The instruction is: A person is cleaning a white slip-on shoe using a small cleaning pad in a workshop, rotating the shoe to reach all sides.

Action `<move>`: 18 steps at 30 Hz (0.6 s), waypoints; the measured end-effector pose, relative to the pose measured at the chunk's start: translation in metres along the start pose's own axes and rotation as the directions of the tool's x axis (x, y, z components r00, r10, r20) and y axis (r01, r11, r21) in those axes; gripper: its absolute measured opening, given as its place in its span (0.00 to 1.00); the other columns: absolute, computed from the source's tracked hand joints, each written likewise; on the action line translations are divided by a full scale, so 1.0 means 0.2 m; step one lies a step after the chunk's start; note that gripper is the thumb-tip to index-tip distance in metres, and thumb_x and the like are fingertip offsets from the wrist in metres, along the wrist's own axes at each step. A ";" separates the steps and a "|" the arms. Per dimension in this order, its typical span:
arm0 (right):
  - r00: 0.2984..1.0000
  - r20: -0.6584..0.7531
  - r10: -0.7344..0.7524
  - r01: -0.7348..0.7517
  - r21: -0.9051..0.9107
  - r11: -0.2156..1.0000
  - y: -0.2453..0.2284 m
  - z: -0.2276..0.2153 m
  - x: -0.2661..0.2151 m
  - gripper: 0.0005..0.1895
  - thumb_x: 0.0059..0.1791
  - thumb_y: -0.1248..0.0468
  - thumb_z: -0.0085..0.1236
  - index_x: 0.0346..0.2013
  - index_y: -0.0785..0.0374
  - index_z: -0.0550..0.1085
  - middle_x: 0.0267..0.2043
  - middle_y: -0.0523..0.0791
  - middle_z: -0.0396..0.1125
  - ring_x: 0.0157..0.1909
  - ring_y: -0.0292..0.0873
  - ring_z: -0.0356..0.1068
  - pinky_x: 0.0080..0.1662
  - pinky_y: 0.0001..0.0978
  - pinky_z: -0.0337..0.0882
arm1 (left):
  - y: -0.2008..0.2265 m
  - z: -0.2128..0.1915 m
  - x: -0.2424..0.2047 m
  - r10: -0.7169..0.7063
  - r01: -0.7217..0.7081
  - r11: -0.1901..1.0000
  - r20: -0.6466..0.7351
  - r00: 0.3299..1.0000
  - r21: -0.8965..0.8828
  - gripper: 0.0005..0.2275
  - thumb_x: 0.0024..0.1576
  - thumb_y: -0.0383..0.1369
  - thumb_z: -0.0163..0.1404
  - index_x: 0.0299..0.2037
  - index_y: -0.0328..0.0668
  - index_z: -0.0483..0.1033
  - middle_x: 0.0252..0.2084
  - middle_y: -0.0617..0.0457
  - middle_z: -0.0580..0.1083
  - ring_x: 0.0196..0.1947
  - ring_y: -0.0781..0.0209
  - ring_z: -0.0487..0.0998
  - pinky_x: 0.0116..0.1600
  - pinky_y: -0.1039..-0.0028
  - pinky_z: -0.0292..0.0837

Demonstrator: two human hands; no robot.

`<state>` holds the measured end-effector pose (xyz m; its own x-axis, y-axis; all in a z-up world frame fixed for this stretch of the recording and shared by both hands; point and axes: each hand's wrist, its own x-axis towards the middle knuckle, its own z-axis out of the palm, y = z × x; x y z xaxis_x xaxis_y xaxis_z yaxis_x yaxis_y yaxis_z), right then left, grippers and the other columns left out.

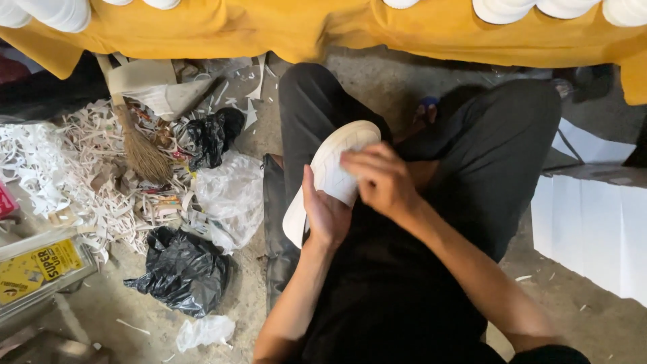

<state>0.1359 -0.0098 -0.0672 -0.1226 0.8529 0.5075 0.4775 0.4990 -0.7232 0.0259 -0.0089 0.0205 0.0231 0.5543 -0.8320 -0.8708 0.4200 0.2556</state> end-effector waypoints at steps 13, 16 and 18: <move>0.995 -0.090 -0.043 0.035 -0.081 0.996 0.03 -0.02 -0.07 0.13 0.54 0.71 0.50 0.43 0.64 0.83 0.48 0.49 0.74 0.46 0.55 0.73 0.50 0.48 0.74 | -0.15 -0.22 0.11 0.037 -0.101 0.966 0.261 0.964 0.236 0.47 0.64 0.63 0.35 0.71 0.12 0.45 0.75 0.23 0.46 0.77 0.35 0.47 0.79 0.56 0.37; 0.997 -0.081 -0.017 0.022 0.062 0.998 0.02 -0.01 -0.07 0.13 0.56 0.67 0.49 0.40 0.61 0.84 0.44 0.45 0.74 0.45 0.50 0.74 0.50 0.43 0.75 | -0.18 -0.29 0.17 0.006 -0.044 0.981 0.194 0.981 0.189 0.42 0.63 0.61 0.35 0.69 0.19 0.60 0.72 0.30 0.60 0.74 0.40 0.58 0.77 0.60 0.49; 0.989 -0.143 -0.025 0.013 -0.081 0.997 0.17 -0.06 -0.01 0.12 0.54 0.74 0.52 0.40 0.62 0.84 0.42 0.46 0.74 0.44 0.51 0.72 0.50 0.42 0.74 | -0.22 -0.33 0.21 0.044 -0.099 0.982 0.318 0.947 0.160 0.44 0.65 0.60 0.35 0.69 0.12 0.52 0.73 0.24 0.53 0.74 0.38 0.55 0.78 0.60 0.45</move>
<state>0.1634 0.0024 -0.0868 -0.0089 0.8097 0.5868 0.5444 0.4962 -0.6764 0.0330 -0.0514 -0.0575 0.1395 0.7717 -0.6205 -0.7790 0.4724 0.4123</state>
